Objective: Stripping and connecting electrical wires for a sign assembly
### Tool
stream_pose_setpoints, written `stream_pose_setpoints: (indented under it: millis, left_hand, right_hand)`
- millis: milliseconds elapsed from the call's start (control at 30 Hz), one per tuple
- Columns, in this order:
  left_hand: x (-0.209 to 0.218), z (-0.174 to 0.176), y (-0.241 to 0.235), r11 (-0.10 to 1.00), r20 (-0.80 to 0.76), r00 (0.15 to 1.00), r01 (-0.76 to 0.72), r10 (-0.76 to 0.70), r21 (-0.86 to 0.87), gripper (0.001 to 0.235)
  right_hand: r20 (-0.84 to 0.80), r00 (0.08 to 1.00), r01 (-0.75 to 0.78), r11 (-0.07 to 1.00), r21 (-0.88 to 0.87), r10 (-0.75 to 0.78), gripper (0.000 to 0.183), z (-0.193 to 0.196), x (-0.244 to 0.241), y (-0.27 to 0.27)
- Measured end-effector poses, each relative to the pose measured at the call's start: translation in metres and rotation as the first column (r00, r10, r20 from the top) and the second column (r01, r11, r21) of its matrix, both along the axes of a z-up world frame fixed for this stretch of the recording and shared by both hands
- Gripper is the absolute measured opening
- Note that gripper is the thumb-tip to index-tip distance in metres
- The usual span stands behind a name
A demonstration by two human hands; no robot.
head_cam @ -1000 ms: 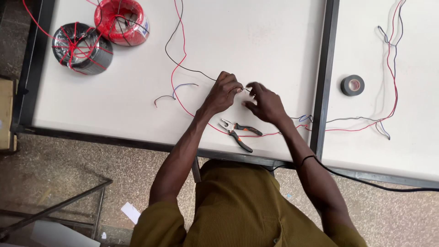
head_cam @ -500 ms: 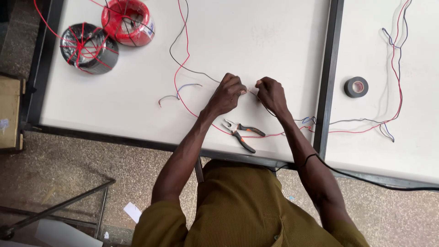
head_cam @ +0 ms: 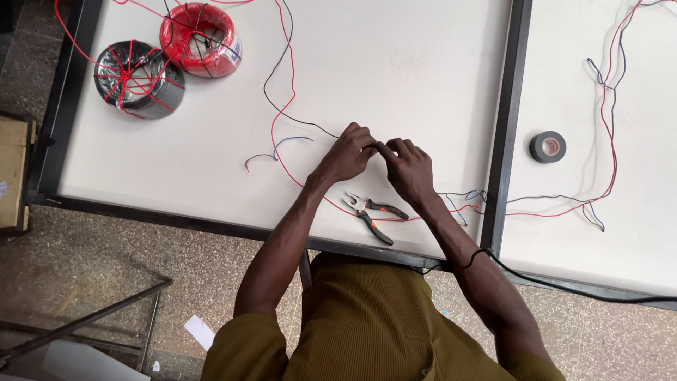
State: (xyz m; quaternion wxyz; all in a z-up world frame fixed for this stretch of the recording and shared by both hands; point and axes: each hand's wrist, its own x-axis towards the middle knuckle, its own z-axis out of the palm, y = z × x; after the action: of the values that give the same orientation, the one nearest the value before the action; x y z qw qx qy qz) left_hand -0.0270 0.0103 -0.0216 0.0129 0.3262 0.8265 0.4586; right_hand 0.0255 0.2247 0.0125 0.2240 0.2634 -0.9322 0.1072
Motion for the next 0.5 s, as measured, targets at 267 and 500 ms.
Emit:
stream_pose_setpoints:
  millis: [267, 500]
  left_hand:
    - [-0.008, -0.043, 0.015, 0.997, -0.266, 0.961, -0.069, 0.071, 0.015, 0.006]
    - [-0.004, -0.029, 0.009, 0.995, -0.286, 0.955, -0.095, 0.079, -0.041, 0.014]
  right_hand:
    - [0.724, 0.684, 0.263, 0.895, -0.361, 0.091, 0.021, -0.019, -0.025, 0.009]
    - [0.857, 0.515, 0.207, 0.973, -0.098, -0.023, 0.039, 0.019, -0.031, 0.018]
